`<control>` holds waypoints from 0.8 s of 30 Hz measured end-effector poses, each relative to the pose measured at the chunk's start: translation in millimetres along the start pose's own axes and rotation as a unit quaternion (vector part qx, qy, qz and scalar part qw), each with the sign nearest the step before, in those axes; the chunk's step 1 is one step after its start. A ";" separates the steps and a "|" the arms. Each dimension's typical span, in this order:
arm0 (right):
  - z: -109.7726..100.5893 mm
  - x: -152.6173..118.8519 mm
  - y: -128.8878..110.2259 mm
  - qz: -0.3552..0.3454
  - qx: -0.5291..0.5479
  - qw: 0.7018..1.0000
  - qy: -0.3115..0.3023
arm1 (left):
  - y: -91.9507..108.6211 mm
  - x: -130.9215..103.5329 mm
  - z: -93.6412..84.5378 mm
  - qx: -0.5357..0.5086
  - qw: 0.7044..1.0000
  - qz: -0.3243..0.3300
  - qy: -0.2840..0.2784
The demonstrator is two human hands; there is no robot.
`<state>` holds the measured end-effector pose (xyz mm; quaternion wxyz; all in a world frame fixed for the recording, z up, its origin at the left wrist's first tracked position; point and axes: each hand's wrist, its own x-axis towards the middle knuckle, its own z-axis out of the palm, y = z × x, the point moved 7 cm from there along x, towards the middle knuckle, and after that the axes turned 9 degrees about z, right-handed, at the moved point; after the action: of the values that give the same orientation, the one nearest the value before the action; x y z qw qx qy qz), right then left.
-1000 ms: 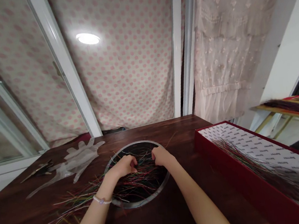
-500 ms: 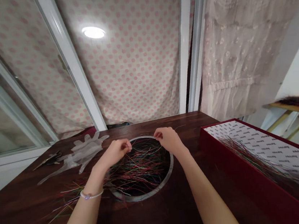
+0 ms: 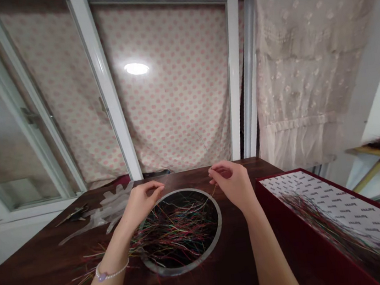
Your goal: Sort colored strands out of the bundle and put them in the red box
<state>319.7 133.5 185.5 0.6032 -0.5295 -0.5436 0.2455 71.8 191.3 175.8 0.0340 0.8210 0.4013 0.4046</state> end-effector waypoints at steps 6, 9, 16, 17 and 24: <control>2.1 -6.0 -12.3 -0.002 0.102 0.994 -0.026 | 49.8 -0.8 -18.9 -0.011 1.000 0.001 0.003; 9.4 -11.8 -18.6 0.010 0.155 0.986 -0.063 | 97.4 -0.3 -13.3 -0.189 0.980 0.033 -0.044; 16.2 -24.4 -31.9 0.040 0.330 0.933 -0.137 | 136.3 7.0 22.4 -0.447 0.890 0.016 -0.092; 15.4 -24.5 -32.7 0.041 0.344 0.928 -0.137 | 133.1 6.8 27.2 -0.474 0.875 -0.010 -0.093; 7.9 -18.2 -26.0 0.056 0.381 0.920 -0.068 | 129.6 4.2 42.5 -0.529 0.843 -0.071 -0.064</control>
<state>300.0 112.3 200.6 0.7064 -0.2713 -0.4181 0.5027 184.5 118.1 199.3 0.5171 0.6722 0.1803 0.4982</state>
